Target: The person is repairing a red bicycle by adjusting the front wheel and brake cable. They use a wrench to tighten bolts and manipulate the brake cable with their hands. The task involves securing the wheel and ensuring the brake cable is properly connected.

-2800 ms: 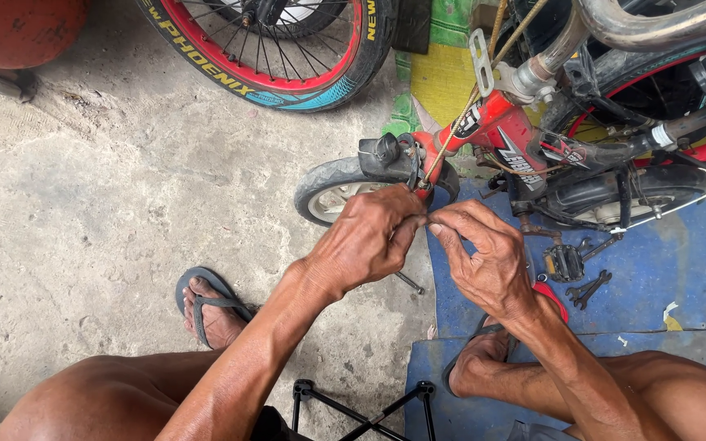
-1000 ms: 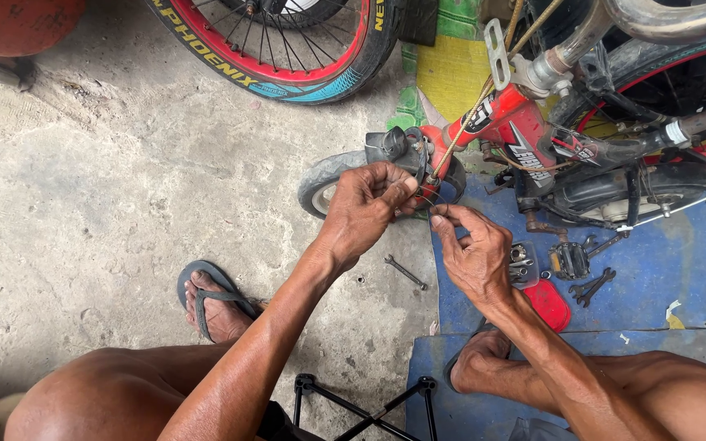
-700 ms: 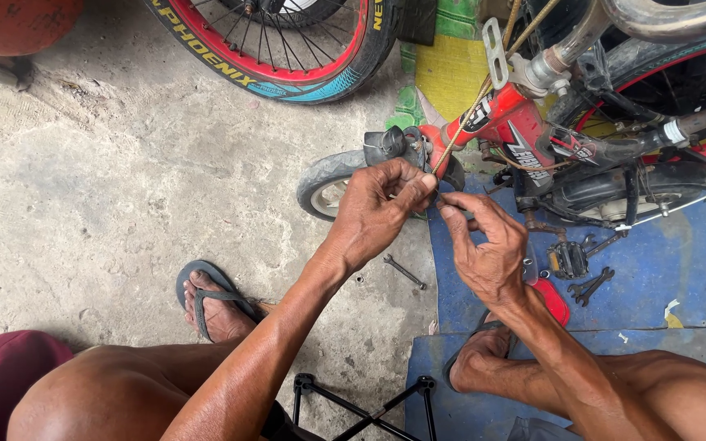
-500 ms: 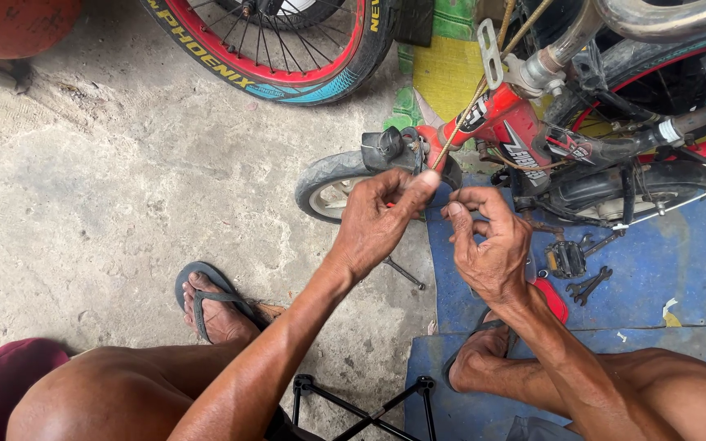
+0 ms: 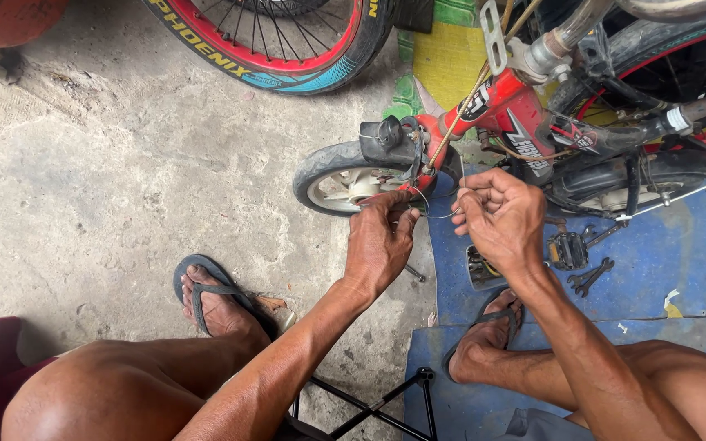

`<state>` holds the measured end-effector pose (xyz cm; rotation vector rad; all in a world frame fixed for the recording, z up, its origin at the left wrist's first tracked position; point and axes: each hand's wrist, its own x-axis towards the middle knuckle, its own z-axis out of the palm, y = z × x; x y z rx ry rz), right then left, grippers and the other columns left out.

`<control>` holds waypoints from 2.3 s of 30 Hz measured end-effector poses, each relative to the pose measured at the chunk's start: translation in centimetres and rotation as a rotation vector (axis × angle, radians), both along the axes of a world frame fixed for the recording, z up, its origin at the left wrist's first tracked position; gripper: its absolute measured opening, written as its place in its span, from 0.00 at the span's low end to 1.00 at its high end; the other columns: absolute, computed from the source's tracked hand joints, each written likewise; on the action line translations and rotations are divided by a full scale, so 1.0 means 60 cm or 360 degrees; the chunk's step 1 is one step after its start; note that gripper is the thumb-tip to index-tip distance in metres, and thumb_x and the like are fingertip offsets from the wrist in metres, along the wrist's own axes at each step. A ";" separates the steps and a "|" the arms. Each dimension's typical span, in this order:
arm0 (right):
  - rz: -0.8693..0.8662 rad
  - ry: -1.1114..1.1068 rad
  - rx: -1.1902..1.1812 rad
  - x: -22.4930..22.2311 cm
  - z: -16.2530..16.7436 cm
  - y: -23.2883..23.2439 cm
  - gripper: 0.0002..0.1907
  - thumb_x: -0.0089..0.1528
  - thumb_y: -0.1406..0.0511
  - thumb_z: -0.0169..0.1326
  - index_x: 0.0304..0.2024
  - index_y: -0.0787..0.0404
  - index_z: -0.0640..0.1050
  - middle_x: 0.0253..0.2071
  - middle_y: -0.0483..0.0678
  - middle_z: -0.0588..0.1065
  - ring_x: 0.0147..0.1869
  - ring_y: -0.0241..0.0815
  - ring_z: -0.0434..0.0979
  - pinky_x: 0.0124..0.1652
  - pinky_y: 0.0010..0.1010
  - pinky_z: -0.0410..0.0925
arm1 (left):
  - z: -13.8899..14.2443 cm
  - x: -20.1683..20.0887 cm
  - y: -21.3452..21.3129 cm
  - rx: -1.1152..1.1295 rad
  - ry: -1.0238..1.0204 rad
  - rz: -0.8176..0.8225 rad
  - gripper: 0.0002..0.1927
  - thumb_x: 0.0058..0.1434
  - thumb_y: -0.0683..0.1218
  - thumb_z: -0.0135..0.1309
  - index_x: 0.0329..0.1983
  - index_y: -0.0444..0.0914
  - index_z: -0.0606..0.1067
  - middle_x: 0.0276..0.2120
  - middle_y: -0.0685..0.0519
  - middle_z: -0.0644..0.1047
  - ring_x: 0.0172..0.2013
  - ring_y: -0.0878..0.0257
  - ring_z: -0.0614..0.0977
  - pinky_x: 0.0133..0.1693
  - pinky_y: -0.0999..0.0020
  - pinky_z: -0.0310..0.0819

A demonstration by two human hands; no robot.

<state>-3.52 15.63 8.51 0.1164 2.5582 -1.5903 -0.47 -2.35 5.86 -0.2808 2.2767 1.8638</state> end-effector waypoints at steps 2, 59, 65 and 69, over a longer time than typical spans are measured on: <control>-0.0001 -0.0137 0.0146 -0.008 0.001 -0.001 0.07 0.62 0.75 0.55 0.43 0.71 0.79 0.30 0.52 0.80 0.29 0.37 0.82 0.27 0.26 0.76 | 0.003 0.000 -0.001 -0.0018 -0.0021 0.0011 0.15 0.63 0.42 0.55 0.52 0.31 0.77 0.38 0.41 0.84 0.38 0.56 0.88 0.42 0.64 0.81; 0.0190 0.0318 0.0413 0.028 -0.018 -0.046 0.16 0.60 0.71 0.62 0.47 0.70 0.71 0.37 0.55 0.81 0.41 0.42 0.87 0.36 0.28 0.78 | -0.081 -0.021 -0.017 0.1142 -0.0384 0.0195 0.03 0.72 0.36 0.41 0.40 0.35 0.65 0.38 0.43 0.80 0.41 0.58 0.86 0.44 0.67 0.85; 0.0253 0.0424 0.0524 0.030 -0.023 -0.044 0.09 0.62 0.71 0.61 0.42 0.70 0.76 0.36 0.54 0.81 0.38 0.41 0.86 0.34 0.28 0.77 | -0.083 -0.021 -0.041 0.1025 -0.0370 0.0247 0.02 0.71 0.37 0.41 0.41 0.34 0.65 0.37 0.43 0.80 0.40 0.57 0.87 0.44 0.66 0.86; 0.0243 0.0402 0.0493 0.026 -0.022 -0.046 0.07 0.63 0.71 0.60 0.41 0.69 0.77 0.36 0.53 0.81 0.36 0.40 0.86 0.31 0.28 0.75 | -0.071 -0.017 -0.052 0.0862 -0.0330 0.0255 0.03 0.71 0.40 0.43 0.42 0.35 0.66 0.34 0.44 0.81 0.38 0.59 0.87 0.42 0.66 0.85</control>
